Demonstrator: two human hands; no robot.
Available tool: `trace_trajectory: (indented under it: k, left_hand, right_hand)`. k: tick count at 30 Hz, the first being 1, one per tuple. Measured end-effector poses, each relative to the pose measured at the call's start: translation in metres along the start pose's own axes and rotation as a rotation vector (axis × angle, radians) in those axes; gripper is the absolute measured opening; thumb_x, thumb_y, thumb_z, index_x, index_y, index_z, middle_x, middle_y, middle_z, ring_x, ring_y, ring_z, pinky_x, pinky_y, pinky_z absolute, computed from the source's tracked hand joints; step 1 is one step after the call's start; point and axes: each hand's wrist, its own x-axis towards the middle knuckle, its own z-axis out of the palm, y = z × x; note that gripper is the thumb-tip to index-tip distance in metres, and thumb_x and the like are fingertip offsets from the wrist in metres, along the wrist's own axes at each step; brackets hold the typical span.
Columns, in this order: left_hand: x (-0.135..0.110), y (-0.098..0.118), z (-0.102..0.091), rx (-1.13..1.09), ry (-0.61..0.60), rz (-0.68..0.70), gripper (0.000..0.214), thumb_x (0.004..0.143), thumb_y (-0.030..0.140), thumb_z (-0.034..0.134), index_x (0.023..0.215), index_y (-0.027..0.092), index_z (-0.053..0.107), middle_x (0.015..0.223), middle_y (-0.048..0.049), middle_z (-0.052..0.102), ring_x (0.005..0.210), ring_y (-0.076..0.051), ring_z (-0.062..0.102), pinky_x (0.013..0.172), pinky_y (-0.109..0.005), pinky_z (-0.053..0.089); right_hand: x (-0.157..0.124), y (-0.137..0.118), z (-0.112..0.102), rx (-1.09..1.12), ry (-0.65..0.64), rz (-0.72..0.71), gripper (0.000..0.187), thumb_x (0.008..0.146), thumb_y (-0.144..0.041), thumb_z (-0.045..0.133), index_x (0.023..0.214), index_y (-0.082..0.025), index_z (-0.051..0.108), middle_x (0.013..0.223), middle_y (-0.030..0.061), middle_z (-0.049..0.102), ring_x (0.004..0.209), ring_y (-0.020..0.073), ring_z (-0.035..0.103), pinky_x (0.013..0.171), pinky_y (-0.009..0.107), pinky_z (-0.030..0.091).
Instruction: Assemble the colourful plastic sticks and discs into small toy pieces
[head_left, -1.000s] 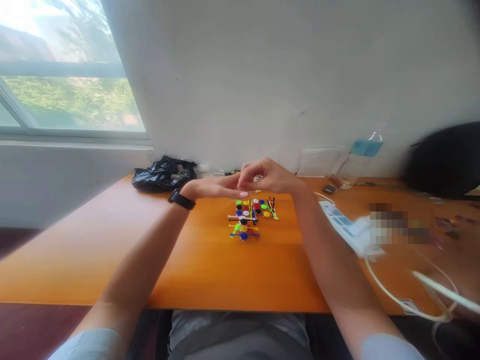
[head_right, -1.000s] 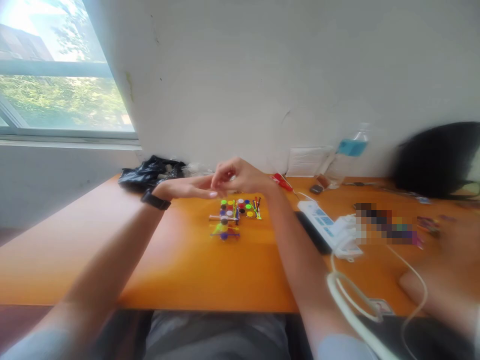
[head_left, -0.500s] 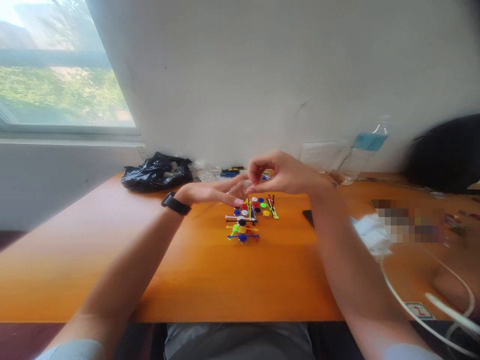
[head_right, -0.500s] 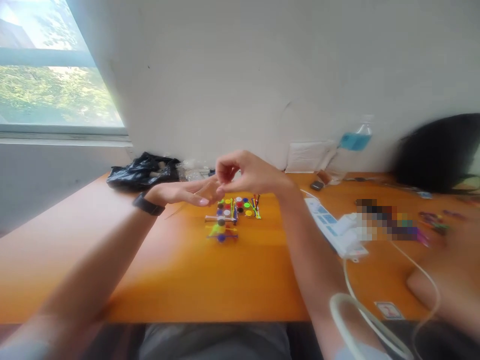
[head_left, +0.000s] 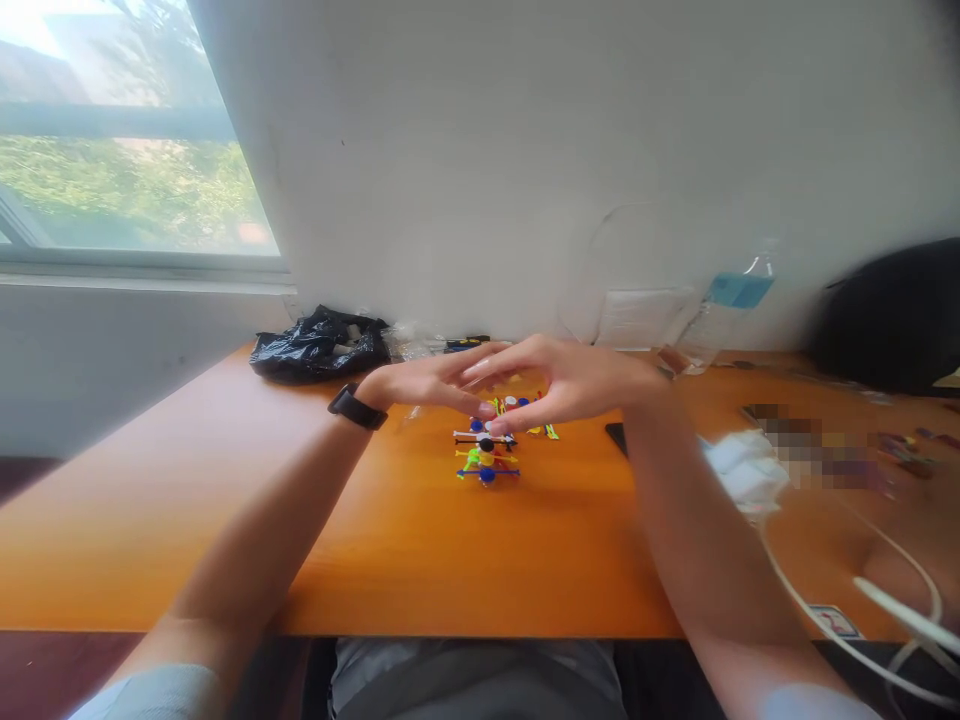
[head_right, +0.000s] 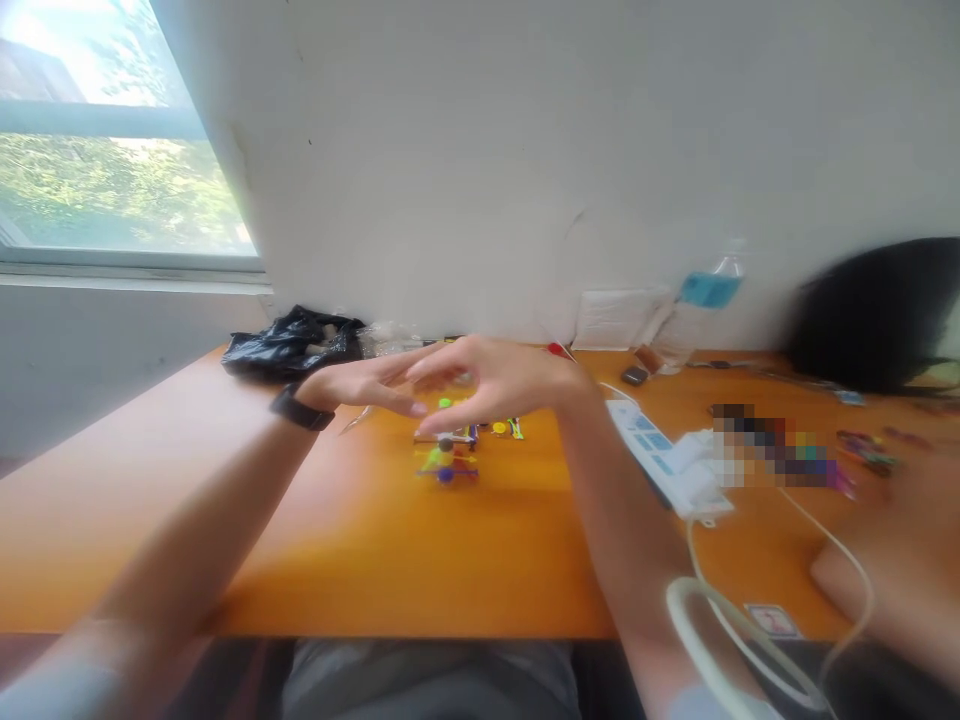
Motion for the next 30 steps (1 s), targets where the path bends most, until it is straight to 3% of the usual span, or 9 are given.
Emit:
trace_trajectory:
  k: [2, 6, 11, 15, 20, 24, 27, 30]
  left_hand:
    - [0.001, 0.004, 0.004, 0.013, 0.001, 0.008, 0.076, 0.084, 0.039, 0.079, 0.154, 0.024, 0.051, 0.152, -0.0120, 0.060, 0.143, -0.037, 0.054, 0.113, -0.048, 0.050]
    - [0.007, 0.006, 0.012, 0.016, -0.094, -0.037, 0.079, 0.082, 0.037, 0.080, 0.153, 0.021, 0.051, 0.142, -0.0125, 0.067, 0.130, -0.037, 0.064, 0.104, -0.043, 0.055]
    - [0.014, 0.005, 0.019, 0.040, -0.141, -0.016, 0.089, 0.078, 0.036, 0.083, 0.158, 0.022, 0.046, 0.142, -0.0123, 0.067, 0.126, -0.038, 0.066, 0.099, -0.042, 0.056]
    - [0.016, 0.010, 0.024, 0.050, -0.143, -0.031, 0.093, 0.077, 0.035, 0.085, 0.159, 0.024, 0.044, 0.148, -0.0110, 0.063, 0.128, -0.038, 0.064, 0.099, -0.041, 0.056]
    - [0.011, 0.015, 0.023, 0.098, -0.101, -0.060, 0.096, 0.081, 0.042, 0.084, 0.163, 0.024, 0.038, 0.142, -0.0118, 0.067, 0.121, -0.036, 0.068, 0.097, -0.040, 0.055]
    - [0.002, 0.015, 0.010, 0.149, -0.091, -0.060, 0.108, 0.076, 0.045, 0.089, 0.165, 0.023, 0.032, 0.131, -0.0126, 0.072, 0.113, -0.033, 0.071, 0.093, -0.037, 0.054]
    - [-0.004, 0.016, 0.001, 0.167, -0.128, -0.080, 0.098, 0.078, 0.046, 0.087, 0.161, 0.023, 0.039, 0.126, -0.0115, 0.073, 0.109, -0.031, 0.072, 0.089, -0.034, 0.053]
    - [-0.004, 0.018, -0.002, 0.221, -0.138, -0.074, 0.082, 0.081, 0.047, 0.084, 0.152, 0.021, 0.050, 0.127, -0.0115, 0.073, 0.108, -0.029, 0.071, 0.085, -0.031, 0.053]
  right_hand:
    - [0.003, 0.001, 0.002, 0.020, -0.140, -0.022, 0.039, 0.083, -0.048, 0.083, 0.113, -0.023, 0.081, 0.119, 0.0033, 0.077, 0.100, 0.0216, 0.070, 0.081, 0.027, 0.052]
    - [0.008, 0.006, 0.007, 0.039, -0.336, -0.008, 0.039, 0.081, -0.052, 0.084, 0.103, -0.021, 0.077, 0.095, -0.0004, 0.075, 0.083, 0.0169, 0.065, 0.068, 0.024, 0.047]
    - [0.011, 0.010, 0.012, 0.027, -0.426, 0.050, 0.046, 0.073, -0.059, 0.088, 0.087, -0.019, 0.072, 0.079, -0.0029, 0.068, 0.076, 0.0157, 0.060, 0.063, 0.024, 0.044]
    - [0.012, 0.011, 0.013, 0.023, -0.499, 0.079, 0.047, 0.071, -0.060, 0.090, 0.087, -0.019, 0.072, 0.082, -0.0016, 0.070, 0.077, 0.0169, 0.063, 0.064, 0.025, 0.046]
    - [0.010, 0.015, 0.011, -0.004, -0.440, 0.066, 0.052, 0.064, -0.058, 0.094, 0.095, -0.020, 0.077, 0.089, -0.0005, 0.075, 0.080, 0.0186, 0.067, 0.068, 0.025, 0.049]
    - [0.006, 0.017, 0.007, 0.012, -0.398, 0.028, 0.062, 0.066, -0.053, 0.095, 0.119, -0.026, 0.078, 0.105, 0.0002, 0.079, 0.096, 0.0222, 0.071, 0.081, 0.026, 0.053]
    - [0.003, 0.017, 0.003, 0.027, -0.356, 0.006, 0.069, 0.066, -0.049, 0.096, 0.129, -0.030, 0.076, 0.116, 0.0006, 0.078, 0.112, 0.0246, 0.070, 0.090, 0.026, 0.053]
    - [0.002, 0.015, 0.001, 0.025, -0.326, -0.013, 0.064, 0.066, -0.050, 0.096, 0.124, -0.030, 0.078, 0.119, 0.0010, 0.077, 0.118, 0.0259, 0.067, 0.095, 0.027, 0.052]
